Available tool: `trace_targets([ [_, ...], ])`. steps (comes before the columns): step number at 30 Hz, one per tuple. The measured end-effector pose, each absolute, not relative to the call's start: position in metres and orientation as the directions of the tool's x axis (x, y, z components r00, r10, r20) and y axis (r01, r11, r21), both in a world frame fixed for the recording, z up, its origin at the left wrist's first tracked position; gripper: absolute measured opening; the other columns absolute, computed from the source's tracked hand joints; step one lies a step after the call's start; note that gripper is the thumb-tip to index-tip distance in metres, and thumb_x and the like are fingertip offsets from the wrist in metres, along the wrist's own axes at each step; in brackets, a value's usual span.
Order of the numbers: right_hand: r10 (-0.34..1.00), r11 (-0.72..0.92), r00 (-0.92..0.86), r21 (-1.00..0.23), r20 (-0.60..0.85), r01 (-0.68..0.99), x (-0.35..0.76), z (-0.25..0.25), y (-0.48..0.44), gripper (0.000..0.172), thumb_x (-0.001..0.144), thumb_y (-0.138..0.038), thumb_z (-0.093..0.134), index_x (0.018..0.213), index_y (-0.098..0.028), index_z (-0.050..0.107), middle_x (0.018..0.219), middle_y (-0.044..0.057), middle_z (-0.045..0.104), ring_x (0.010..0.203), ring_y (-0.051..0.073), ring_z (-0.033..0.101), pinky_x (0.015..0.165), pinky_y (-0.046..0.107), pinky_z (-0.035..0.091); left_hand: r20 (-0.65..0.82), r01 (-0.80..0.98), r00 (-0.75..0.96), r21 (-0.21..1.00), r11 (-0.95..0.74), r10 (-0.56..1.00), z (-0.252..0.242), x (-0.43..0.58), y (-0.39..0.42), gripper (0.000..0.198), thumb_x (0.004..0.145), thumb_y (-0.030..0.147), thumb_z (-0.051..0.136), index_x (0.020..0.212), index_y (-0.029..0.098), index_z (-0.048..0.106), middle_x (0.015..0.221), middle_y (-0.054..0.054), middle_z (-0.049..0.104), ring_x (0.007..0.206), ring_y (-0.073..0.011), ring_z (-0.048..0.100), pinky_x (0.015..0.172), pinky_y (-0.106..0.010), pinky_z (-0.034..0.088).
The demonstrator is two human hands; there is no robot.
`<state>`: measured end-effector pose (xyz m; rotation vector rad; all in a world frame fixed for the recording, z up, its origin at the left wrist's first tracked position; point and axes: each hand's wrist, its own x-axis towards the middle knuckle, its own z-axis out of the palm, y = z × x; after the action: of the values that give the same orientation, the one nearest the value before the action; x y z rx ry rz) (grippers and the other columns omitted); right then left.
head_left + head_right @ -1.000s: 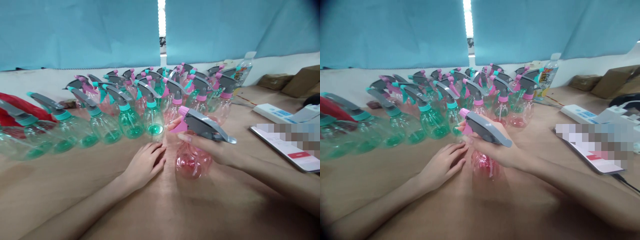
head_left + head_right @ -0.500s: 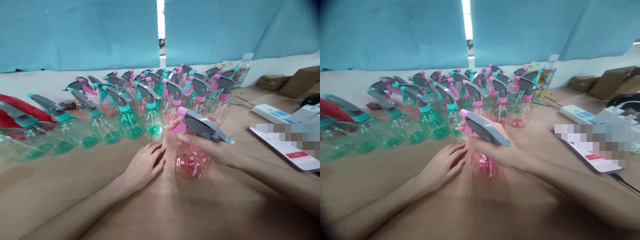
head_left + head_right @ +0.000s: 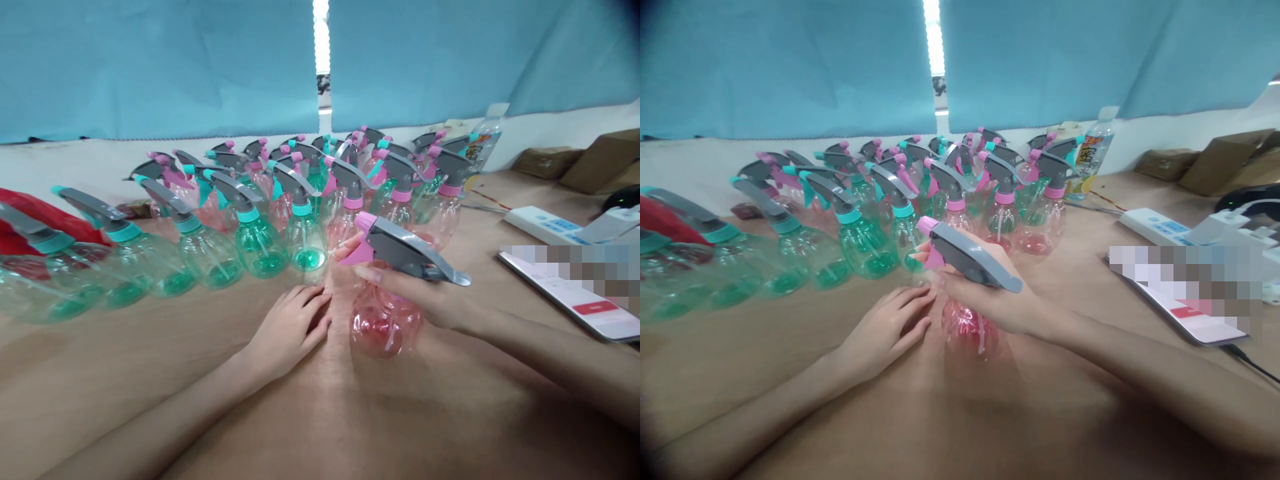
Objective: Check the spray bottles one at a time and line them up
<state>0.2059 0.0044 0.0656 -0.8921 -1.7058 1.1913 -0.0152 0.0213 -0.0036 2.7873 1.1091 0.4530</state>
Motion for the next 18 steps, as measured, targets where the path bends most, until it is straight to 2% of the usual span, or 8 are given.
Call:
trace_targets([
  [5,0.905,0.33,-0.326,-0.935,0.275,0.127,0.209,0.06,0.006,0.012,0.084,-0.035,0.063,0.083,-0.023,0.066,0.071,-0.001,0.064,0.067,0.016,0.06,0.067,0.033,0.048,0.231,0.652,0.691,0.211,-0.728,0.685,-0.002,-0.014,0.022,0.034,0.096,0.028,0.047,0.125,0.015,0.056,0.129,-0.012,0.058,0.117,-0.0277,0.052,0.099,-0.045,0.042],
  [8,0.907,0.366,-0.28,-0.918,0.314,0.156,0.209,0.06,0.005,0.009,0.083,-0.032,0.066,0.079,-0.024,0.062,0.068,-0.004,0.054,0.062,0.013,0.052,0.065,0.03,0.044,0.23,0.653,0.692,0.206,-0.729,0.684,-0.002,-0.014,0.022,0.034,0.096,0.028,0.047,0.125,0.014,0.056,0.129,-0.013,0.058,0.117,-0.0277,0.052,0.1,-0.045,0.042],
  [10,0.904,0.392,-0.253,-0.903,0.343,0.174,0.208,0.065,0.004,0.013,0.084,-0.033,0.065,0.077,-0.024,0.057,0.067,-0.004,0.049,0.061,0.012,0.046,0.063,0.029,0.042,0.228,0.653,0.693,0.204,-0.729,0.684,-0.002,-0.015,0.021,0.034,0.096,0.028,0.047,0.125,0.014,0.056,0.129,-0.013,0.058,0.117,-0.0278,0.052,0.099,-0.045,0.042],
  [14,0.901,0.405,-0.256,-0.89,0.35,0.209,0.204,0.074,0.002,0.034,0.084,-0.035,0.064,0.064,-0.022,0.039,0.063,-0.005,0.036,0.056,0.011,0.033,0.055,0.027,0.033,0.234,0.652,0.687,0.22,-0.725,0.688,-0.002,-0.015,0.021,0.033,0.096,0.029,0.047,0.125,0.017,0.056,0.129,-0.011,0.058,0.116,-0.0278,0.053,0.097,-0.046,0.043],
  [18,0.885,0.404,-0.317,-0.901,0.341,0.158,0.205,0.068,0.005,0.031,0.085,-0.034,0.063,0.069,-0.022,0.039,0.068,-0.005,0.034,0.061,0.011,0.034,0.058,0.026,0.032,0.233,0.647,0.69,0.225,-0.729,0.685,-0.002,-0.015,0.021,0.033,0.096,0.029,0.046,0.125,0.016,0.056,0.128,-0.012,0.058,0.116,-0.028,0.053,0.097,-0.047,0.043],
])
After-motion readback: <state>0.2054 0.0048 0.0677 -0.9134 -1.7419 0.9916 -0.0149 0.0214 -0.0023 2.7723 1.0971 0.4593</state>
